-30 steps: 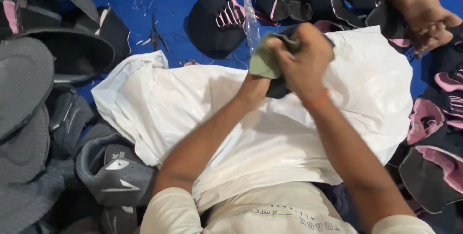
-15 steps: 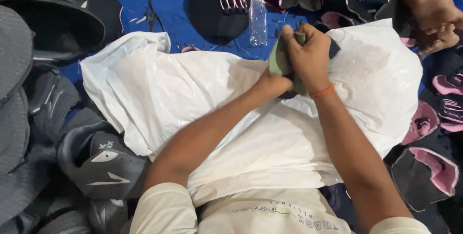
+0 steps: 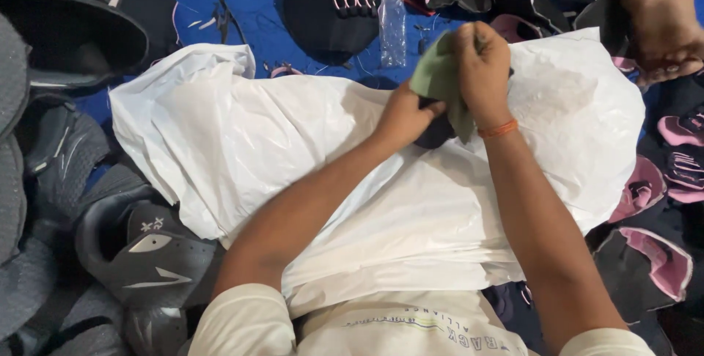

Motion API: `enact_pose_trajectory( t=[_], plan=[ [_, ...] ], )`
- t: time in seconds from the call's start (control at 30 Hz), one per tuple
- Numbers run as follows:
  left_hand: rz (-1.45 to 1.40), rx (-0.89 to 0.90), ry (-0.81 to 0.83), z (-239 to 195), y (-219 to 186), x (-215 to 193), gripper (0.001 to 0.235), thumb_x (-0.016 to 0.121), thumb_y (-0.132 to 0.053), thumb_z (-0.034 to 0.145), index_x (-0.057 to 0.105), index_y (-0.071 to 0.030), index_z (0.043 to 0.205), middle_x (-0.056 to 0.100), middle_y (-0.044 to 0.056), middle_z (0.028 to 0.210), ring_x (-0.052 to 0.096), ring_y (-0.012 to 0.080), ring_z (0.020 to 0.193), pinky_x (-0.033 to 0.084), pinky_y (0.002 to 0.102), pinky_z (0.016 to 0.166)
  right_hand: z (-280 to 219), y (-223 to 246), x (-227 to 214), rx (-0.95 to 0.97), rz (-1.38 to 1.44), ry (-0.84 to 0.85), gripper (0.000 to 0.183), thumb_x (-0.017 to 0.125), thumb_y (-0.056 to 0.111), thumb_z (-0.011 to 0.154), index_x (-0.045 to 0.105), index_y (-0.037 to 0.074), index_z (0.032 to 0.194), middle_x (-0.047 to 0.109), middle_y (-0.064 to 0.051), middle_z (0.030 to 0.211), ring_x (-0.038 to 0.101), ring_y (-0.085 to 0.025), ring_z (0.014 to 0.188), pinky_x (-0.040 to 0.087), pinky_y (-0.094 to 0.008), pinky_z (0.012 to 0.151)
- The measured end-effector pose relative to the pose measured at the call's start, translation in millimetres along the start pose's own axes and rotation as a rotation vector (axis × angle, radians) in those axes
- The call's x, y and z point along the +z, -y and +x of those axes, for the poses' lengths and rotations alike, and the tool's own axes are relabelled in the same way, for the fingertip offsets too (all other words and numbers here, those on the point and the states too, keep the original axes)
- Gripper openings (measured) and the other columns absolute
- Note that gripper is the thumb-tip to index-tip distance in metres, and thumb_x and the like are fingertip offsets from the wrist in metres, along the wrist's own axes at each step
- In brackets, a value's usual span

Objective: The person trims excess threads and cleans shoe uppers using thread snips in a manufacturing environment.

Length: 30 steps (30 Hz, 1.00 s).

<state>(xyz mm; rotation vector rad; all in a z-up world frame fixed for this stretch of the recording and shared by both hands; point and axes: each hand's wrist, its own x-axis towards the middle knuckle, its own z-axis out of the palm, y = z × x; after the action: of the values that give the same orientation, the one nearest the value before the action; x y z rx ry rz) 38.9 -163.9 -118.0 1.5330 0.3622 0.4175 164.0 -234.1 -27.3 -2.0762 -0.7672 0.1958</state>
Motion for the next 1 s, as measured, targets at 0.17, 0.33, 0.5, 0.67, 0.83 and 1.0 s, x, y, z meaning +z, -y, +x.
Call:
enact_pose_trajectory(
  t=[0.17,0.33,0.5,0.67,0.83,1.0],
  plan=[
    [0.015,-0.140,-0.100,8,-26,-21,0.047,0.078,-0.009,0.076,0.066,-0.001,0.120,0.075,0.024,0.105,0.073,0.0393,0.103,0.057,0.042,0.085,19,28,-22,0.395,0.366,-0.028,0.053,0.046,0.054,0.108,0.068,0.008,0.092,0.060,0.007,0.073,0.047,-0.003,0.061,0.041,-0.023,0.055],
    [-0.342,-0.048,-0.046,4,19,11,0.038,0.063,-0.005,0.099,0.053,0.000,0.136,0.067,0.021,0.123,0.064,0.0364,0.121,0.047,0.041,0.110,5,13,-23,0.348,0.425,-0.102,0.050,0.050,0.054,0.109,0.063,0.008,0.095,0.054,0.005,0.073,0.045,-0.007,0.060,0.038,-0.025,0.055],
    [-0.296,-0.002,0.147,3,38,21,0.045,0.070,-0.015,0.092,0.056,-0.004,0.133,0.066,0.016,0.131,0.062,0.0320,0.124,0.050,0.042,0.106,-10,34,10,-0.068,-0.007,0.023,0.033,0.064,0.025,0.113,0.058,0.002,0.091,0.064,-0.004,0.082,0.056,-0.012,0.075,0.047,-0.030,0.068],
    [0.250,0.140,0.163,16,40,10,0.054,0.071,-0.034,0.091,0.053,-0.010,0.136,0.064,0.009,0.133,0.060,0.0261,0.124,0.047,0.039,0.103,-14,44,24,-0.120,-0.150,0.090,0.029,0.072,0.016,0.104,0.055,0.000,0.086,0.054,-0.012,0.072,0.049,-0.018,0.065,0.043,-0.035,0.061],
    [0.057,0.231,0.014,19,88,48,0.064,0.072,-0.025,0.098,0.040,-0.008,0.151,0.054,0.009,0.149,0.052,0.0235,0.140,0.042,0.037,0.117,-16,46,28,-0.179,-0.274,0.098,0.032,0.075,0.016,0.103,0.053,-0.001,0.086,0.051,-0.016,0.077,0.050,-0.029,0.066,0.043,-0.040,0.063],
    [-0.455,-0.106,0.052,1,14,12,0.085,0.089,-0.015,0.072,0.044,-0.006,0.144,0.059,0.008,0.139,0.057,0.0198,0.127,0.048,0.036,0.107,-17,47,33,-0.274,-0.422,0.087,0.036,0.079,0.023,0.102,0.057,0.000,0.085,0.057,-0.018,0.078,0.056,-0.035,0.068,0.043,-0.043,0.062]
  ],
)
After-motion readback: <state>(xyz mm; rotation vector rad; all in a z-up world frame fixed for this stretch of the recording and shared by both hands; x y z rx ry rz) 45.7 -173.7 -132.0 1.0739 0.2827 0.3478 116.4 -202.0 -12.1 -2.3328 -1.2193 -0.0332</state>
